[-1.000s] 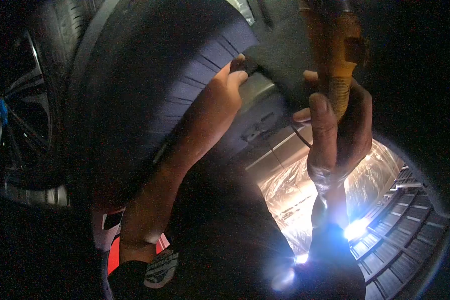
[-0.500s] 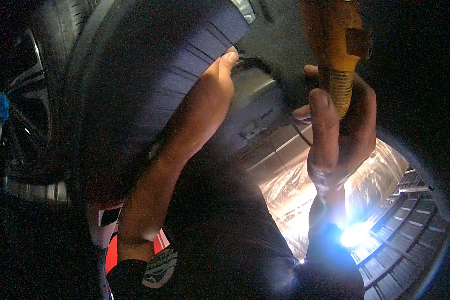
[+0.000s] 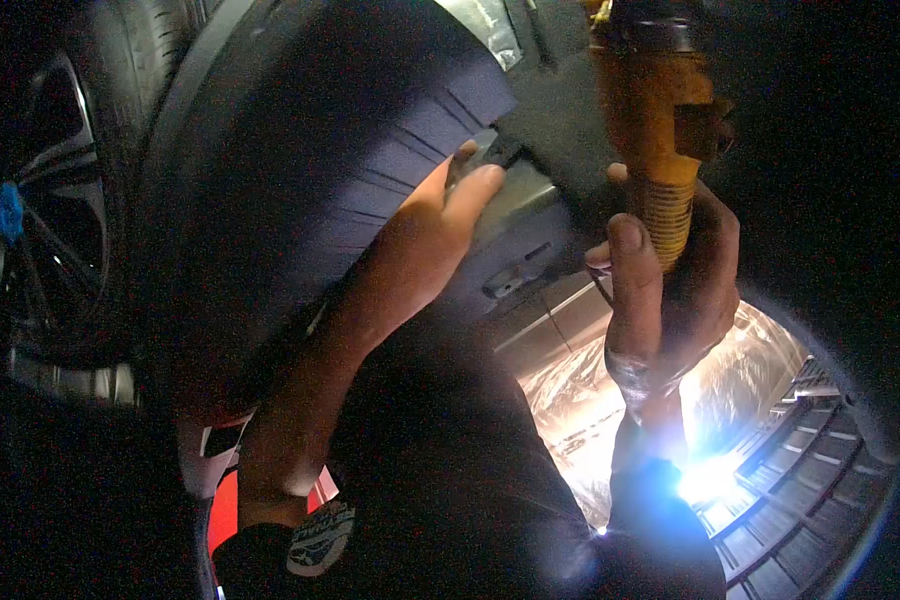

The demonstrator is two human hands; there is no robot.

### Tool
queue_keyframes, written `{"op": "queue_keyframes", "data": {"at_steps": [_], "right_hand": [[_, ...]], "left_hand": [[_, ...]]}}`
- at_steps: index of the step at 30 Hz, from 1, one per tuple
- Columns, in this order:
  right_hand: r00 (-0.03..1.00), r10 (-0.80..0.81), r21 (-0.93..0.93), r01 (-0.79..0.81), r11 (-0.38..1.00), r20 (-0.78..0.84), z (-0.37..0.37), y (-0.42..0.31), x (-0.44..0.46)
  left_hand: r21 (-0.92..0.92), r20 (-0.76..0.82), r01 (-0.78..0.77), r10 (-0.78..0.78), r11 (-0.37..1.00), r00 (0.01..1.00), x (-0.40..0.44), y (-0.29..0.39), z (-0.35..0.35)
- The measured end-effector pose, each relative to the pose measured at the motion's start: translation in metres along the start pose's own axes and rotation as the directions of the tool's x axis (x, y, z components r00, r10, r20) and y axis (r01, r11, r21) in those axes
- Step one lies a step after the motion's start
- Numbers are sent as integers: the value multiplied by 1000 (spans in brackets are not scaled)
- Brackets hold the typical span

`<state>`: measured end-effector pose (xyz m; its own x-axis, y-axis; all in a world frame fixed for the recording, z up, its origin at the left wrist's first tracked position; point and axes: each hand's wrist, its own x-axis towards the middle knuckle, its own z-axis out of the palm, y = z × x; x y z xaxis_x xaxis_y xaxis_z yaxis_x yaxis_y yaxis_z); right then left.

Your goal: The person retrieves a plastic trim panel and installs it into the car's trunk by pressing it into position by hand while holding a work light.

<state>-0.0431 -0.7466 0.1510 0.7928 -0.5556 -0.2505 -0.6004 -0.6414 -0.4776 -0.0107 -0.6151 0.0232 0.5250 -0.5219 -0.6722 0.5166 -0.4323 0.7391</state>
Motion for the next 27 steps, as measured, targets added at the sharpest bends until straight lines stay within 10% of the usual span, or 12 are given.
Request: {"op": "queue_keyframes", "data": {"at_steps": [3, 10, 16, 27], "right_hand": [[1000, 27, -18, -27, 999, 2, 2, -5, 1], [998, 35, -41, -33, 999, 56, 2, -3, -5], [998, -14, -59, 17, 998, 58, 7, -1, -5], [997, -12, -132, 22, 991, 74, 11, -1, -2]], "left_hand": [[-16, 137, 148, -144, 989, 980, 12, 21, -5], [361, -3, -462, 496, 810, 868, 13, -21, 15], [296, 185, -148, 95, 944, 978, 13, 1, 0], [296, 85, -457, 454, 839, 887, -21, 10, -7]]}}
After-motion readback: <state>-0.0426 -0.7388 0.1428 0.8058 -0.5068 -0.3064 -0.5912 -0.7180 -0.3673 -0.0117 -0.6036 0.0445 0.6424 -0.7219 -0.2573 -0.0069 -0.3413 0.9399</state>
